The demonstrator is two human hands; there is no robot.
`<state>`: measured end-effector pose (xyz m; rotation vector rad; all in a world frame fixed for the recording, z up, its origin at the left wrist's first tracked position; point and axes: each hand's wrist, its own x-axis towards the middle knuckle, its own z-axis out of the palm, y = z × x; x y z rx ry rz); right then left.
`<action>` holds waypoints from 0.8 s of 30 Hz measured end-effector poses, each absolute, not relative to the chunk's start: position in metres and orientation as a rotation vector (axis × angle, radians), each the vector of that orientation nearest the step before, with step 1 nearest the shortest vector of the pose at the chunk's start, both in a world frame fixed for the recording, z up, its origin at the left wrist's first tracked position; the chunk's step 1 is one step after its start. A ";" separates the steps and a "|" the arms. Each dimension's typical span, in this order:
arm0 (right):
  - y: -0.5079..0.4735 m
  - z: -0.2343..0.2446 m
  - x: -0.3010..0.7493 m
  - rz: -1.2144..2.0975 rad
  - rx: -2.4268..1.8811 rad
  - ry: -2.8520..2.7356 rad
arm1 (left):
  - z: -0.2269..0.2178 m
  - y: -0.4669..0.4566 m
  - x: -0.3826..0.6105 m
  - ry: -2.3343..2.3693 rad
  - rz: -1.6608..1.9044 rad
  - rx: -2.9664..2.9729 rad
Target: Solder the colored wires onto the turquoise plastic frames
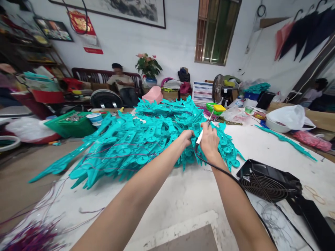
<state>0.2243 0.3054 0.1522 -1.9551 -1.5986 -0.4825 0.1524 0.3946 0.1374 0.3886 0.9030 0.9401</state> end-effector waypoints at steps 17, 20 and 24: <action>0.289 0.178 0.253 -0.782 -1.370 -1.257 | 0.174 0.352 0.112 0.472 1.033 0.394; 0.254 0.198 0.245 -0.899 -1.226 -1.194 | 0.173 0.327 0.092 0.409 1.044 0.400; 0.183 0.211 0.235 -0.946 -1.191 -1.182 | 0.162 0.273 0.050 0.426 1.014 0.438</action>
